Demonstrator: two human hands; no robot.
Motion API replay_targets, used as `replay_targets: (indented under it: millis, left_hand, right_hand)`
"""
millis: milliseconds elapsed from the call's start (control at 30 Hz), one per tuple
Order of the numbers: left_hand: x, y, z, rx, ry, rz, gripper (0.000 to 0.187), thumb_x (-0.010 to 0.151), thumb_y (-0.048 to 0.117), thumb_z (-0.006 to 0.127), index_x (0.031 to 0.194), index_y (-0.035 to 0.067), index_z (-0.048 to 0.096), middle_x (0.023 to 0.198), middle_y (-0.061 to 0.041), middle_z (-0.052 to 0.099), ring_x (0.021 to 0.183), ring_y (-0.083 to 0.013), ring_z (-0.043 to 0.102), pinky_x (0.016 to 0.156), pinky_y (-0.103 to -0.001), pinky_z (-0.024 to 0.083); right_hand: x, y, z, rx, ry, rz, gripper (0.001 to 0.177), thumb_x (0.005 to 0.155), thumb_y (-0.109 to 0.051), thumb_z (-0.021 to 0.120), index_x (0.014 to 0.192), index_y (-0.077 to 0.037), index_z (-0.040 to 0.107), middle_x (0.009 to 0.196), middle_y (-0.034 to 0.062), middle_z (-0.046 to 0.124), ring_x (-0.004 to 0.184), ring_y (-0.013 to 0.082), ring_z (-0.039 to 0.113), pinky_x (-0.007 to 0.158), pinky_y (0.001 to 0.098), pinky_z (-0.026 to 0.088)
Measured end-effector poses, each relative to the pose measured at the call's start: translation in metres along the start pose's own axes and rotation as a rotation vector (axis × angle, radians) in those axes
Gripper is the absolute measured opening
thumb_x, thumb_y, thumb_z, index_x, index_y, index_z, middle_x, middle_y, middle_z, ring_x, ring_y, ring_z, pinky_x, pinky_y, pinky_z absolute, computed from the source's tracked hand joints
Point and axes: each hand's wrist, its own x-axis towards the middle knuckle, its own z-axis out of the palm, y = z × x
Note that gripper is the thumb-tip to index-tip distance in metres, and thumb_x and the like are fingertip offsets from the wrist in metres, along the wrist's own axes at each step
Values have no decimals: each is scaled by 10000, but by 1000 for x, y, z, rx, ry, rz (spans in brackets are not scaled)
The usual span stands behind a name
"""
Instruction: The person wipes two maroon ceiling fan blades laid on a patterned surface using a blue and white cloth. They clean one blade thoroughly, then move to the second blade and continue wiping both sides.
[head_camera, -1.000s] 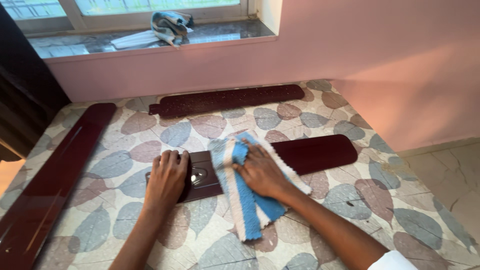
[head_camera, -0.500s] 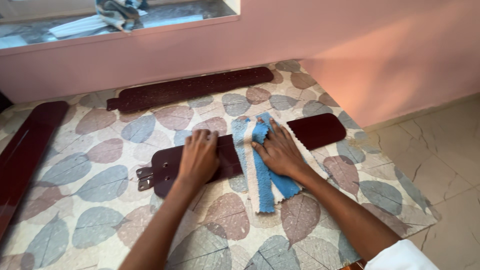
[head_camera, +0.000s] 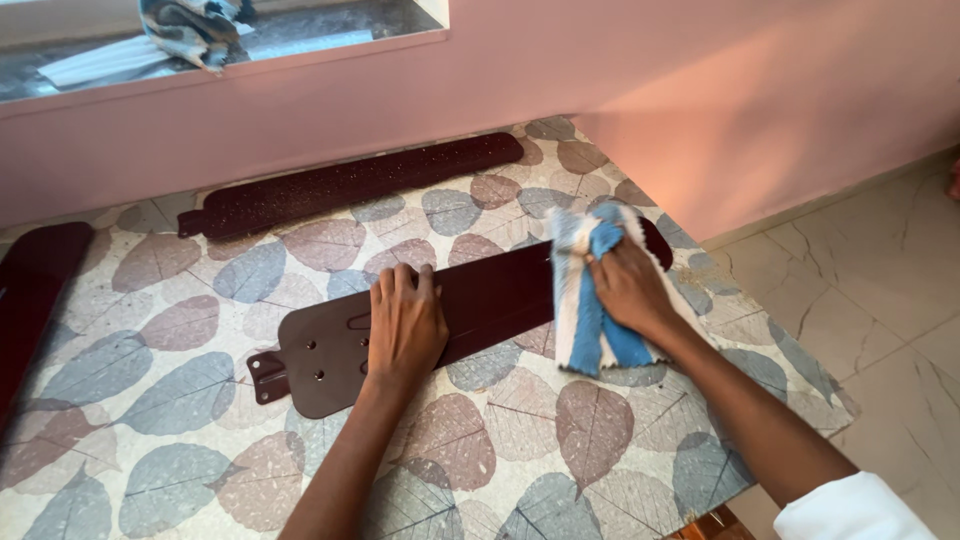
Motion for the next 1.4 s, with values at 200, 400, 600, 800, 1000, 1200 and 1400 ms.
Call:
replay_targets:
  millis: [200, 400, 600, 800, 1000, 1200, 1400]
  left_hand:
    - [19, -6, 5, -46, 90, -174, 227, 998, 191, 568, 888, 35, 690, 838, -98, 612, 818, -231, 501, 811, -411, 394]
    - [4, -11, -31, 29, 296, -25, 152, 1022, 173, 632, 943, 56, 688, 863, -69, 627, 799, -217, 508, 786, -394, 386]
    - [-28, -38, -80, 129, 372, 115, 113, 994, 158, 636, 1025, 55, 670, 931, -77, 648, 866, -219, 547, 827, -385, 402]
    - [-55, -51, -105, 144, 352, 109, 130, 978, 187, 681, 1046, 77, 672, 957, -41, 650, 888, -220, 565, 837, -398, 377]
    - [-58, -53, -104, 193, 353, 130, 153, 988, 210, 691, 1073, 84, 675, 978, -28, 651, 884, -207, 564, 837, -390, 368]
    - [-59, -52, -105, 217, 359, 149, 160, 987, 217, 688, 1079, 85, 675, 969, -22, 644, 879, -205, 568, 817, -386, 371]
    - [-57, -50, -108, 235, 345, 137, 124, 1001, 206, 665, 1051, 92, 662, 962, -18, 642, 870, -194, 567, 807, -378, 371]
  right_hand:
    - [-8, -30, -6, 2, 125, -52, 197, 973, 2, 454, 1066, 64, 616, 1055, 243, 692, 1049, 376, 663, 1003, 528, 551]
    - [27, -145, -23, 10, 406, -514, 246, 1036, -152, 530, 1133, -9, 705, 1254, 283, 673, 1224, 439, 632, 1115, 565, 425]
    - [46, -201, -21, 123, -45, -538, 325, 971, -291, 677, 821, -3, 686, 976, 190, 708, 897, 322, 684, 961, 537, 539]
    - [66, -175, -29, -3, -534, -320, 156, 829, -101, 707, 935, 7, 669, 939, 132, 699, 830, 226, 671, 734, 332, 609]
    - [77, -110, -60, -4, -712, 58, 378, 799, -224, 766, 1127, -67, 666, 960, 118, 688, 835, 210, 684, 689, 325, 607]
    - [88, -15, -59, -77, -670, 58, 547, 718, -264, 869, 1154, -26, 639, 1012, 121, 686, 897, 242, 666, 761, 331, 569]
    - [92, -7, -68, -344, -740, 102, 477, 777, -286, 860, 1118, -10, 674, 1028, 143, 715, 936, 237, 677, 792, 338, 584]
